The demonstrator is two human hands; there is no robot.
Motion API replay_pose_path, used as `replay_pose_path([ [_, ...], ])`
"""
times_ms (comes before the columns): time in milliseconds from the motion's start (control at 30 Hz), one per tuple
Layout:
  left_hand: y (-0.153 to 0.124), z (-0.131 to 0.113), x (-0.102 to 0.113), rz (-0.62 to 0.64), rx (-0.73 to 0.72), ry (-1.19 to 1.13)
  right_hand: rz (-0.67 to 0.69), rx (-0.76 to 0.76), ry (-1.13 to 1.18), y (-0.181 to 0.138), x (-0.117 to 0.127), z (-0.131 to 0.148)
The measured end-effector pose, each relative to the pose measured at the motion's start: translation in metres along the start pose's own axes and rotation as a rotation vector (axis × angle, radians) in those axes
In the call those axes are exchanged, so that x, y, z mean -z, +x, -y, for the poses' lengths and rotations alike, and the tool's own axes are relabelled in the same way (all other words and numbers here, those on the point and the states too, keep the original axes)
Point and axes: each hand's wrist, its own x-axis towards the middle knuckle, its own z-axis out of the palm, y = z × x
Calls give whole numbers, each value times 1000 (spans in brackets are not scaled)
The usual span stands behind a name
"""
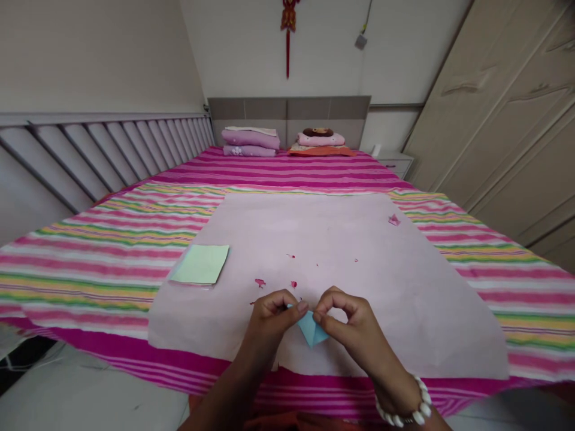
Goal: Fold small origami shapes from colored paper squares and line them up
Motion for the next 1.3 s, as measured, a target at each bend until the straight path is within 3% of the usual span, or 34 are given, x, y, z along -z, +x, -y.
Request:
replay_pose_path([
  [367, 2, 4, -2, -97, 50, 97, -47, -91, 80, 0, -2, -11],
  [533, 0, 9, -5, 53, 67, 88, -140, -94, 130, 0, -2, -15],
  [767, -2, 12, -1, 58, 24, 199, -100, -99, 129, -1, 2, -15],
  [933, -3, 15, -3, 122, 8, 243, -183, -118, 236, -2, 0, -20],
  [1133, 4, 17, -4, -5, 58, 133, -285, -154, 383, -2, -7, -28],
  [1300, 9, 20, 5, 5, 98, 52, -176, -198, 443, -2, -7, -22],
])
